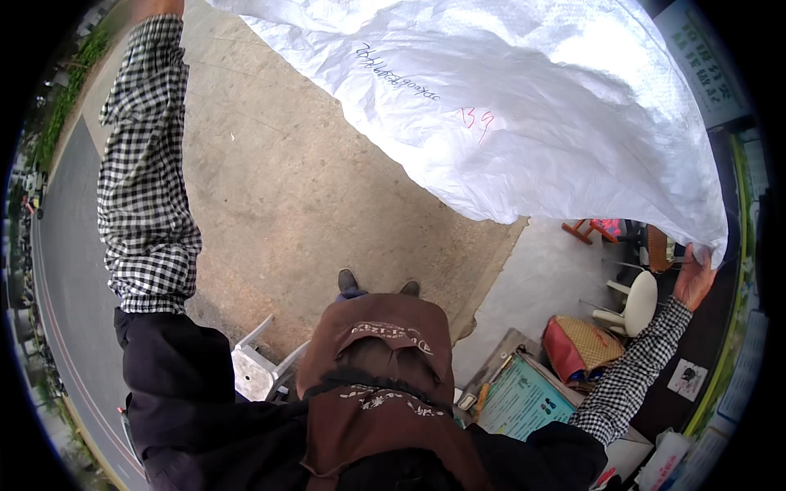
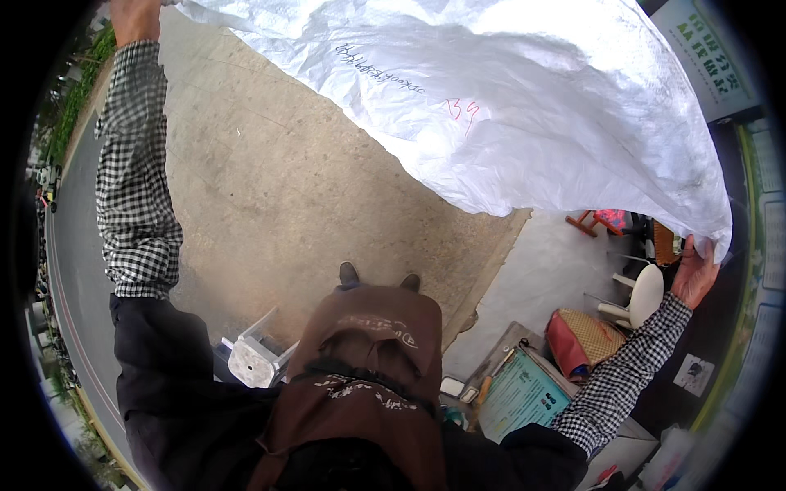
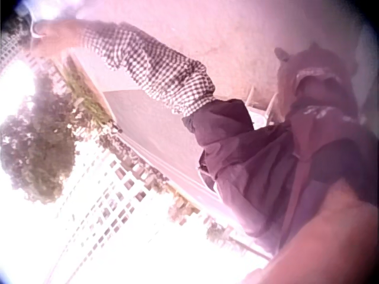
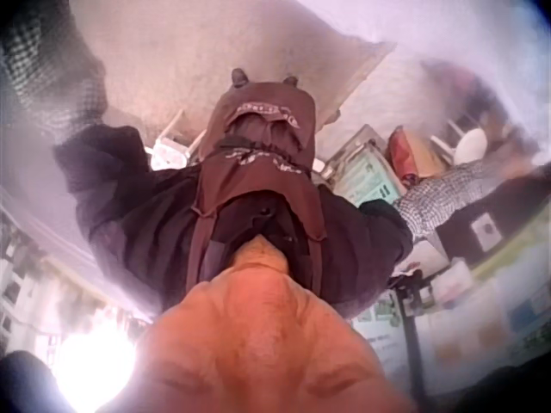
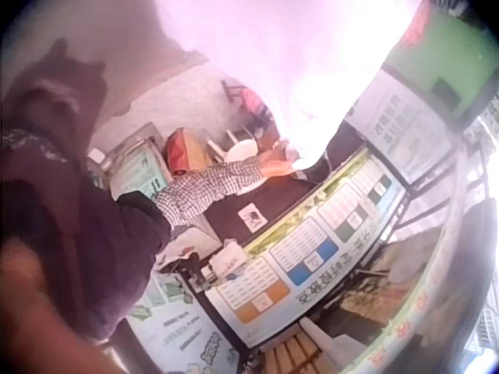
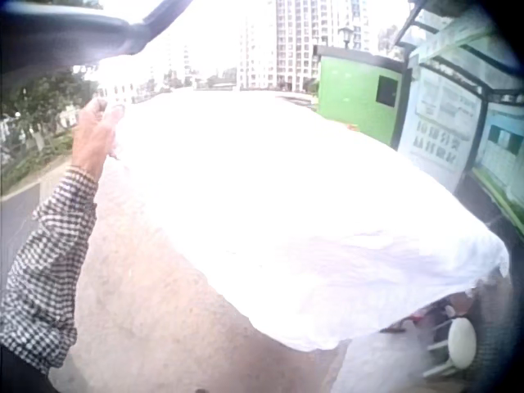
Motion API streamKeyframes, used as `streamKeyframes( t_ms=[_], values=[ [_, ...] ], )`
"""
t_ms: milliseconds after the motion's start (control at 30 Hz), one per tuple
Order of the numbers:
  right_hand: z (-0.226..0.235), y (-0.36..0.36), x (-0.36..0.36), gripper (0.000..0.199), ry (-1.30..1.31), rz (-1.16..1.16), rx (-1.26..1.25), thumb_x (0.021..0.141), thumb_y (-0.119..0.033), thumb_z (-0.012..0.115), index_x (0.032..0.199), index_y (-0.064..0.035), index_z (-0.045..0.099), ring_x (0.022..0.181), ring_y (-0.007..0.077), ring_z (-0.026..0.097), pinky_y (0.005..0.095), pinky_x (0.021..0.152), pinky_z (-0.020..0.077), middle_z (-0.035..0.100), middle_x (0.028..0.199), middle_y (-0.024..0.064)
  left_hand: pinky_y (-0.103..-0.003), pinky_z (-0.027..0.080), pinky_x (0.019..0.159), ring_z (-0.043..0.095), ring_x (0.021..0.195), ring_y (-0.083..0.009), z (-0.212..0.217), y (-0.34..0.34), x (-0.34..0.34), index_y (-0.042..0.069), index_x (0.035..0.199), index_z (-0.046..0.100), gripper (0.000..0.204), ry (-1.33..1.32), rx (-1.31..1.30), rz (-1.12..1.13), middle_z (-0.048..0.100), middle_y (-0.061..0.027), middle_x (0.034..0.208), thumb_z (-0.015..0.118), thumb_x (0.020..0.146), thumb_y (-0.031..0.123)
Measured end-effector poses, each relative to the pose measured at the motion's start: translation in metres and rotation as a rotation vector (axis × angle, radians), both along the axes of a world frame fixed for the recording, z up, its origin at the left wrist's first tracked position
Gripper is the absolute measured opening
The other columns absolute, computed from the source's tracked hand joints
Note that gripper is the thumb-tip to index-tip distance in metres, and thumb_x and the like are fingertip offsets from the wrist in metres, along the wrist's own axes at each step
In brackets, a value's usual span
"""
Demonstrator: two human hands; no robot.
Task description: The person uses scissors to cut open a large white plastic bag while sitting on a small stool. They then stand up, walk to a nearby trash bin, and discard a small piece of the cut plastic. Finally, they return to the stool and spread the opened bag flat on the ground.
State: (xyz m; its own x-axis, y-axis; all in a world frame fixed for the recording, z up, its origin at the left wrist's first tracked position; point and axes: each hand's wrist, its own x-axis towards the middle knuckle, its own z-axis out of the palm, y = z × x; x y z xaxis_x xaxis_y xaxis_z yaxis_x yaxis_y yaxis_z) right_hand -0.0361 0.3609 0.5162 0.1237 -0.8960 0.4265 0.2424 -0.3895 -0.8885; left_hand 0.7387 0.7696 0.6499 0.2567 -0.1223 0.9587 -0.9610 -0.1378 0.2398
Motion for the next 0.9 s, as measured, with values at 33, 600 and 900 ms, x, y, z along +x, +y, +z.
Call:
streamKeyframes(
  t_ms=[33, 600, 900],
  values=[
    [-0.026, 0.021, 0.001, 0.041, 0.039, -0.045, 0.126, 0.09, -0.007, 0.063, 0.128, 0.0031, 0.052, 0.105, 0.0234, 0.062, 0.035, 0.086, 0.0562, 0.058, 0.126, 0.0124, -0.038, 0.046, 0.102, 0.051, 0.125, -0.0323, -0.025, 0.016, -0.008, -0.007, 0.114, 0.055, 0.057, 0.286, 0.169, 0.036, 0.052, -0.0272, 0.128, 0.066, 0.089, 0.043],
    [-0.345, 0.333, -0.083, 0.04, 1.309, 0.198, 0.744, 0.074, -0.008, 0.066, 0.113, 0.0032, 0.066, 0.09, 0.0238, 0.068, 0.0326, 0.081, 0.0517, 0.071, 0.097, 0.0128, -0.044, 0.051, 0.093, 0.064, 0.108, -0.0341, -0.537, 0.442, -0.276, 0.009, 0.114, 0.069, 0.032, 1.112, 2.345, 0.1, 0.067, -0.0173, 0.115, 0.062, 0.085, 0.023],
    [-0.322, 0.173, -0.019, 0.034, 1.076, 0.109, 0.45, 0.083, -0.013, 0.068, 0.114, 0.0005, 0.066, 0.093, 0.0179, 0.066, 0.0294, 0.083, 0.051, 0.07, 0.1, 0.0076, -0.041, 0.05, 0.09, 0.064, 0.102, -0.0337, -0.412, 0.225, -0.068, 0.007, 0.114, 0.068, 0.033, 0.943, 1.661, 0.292, 0.067, -0.0179, 0.111, 0.054, 0.091, 0.024]
  ],
)
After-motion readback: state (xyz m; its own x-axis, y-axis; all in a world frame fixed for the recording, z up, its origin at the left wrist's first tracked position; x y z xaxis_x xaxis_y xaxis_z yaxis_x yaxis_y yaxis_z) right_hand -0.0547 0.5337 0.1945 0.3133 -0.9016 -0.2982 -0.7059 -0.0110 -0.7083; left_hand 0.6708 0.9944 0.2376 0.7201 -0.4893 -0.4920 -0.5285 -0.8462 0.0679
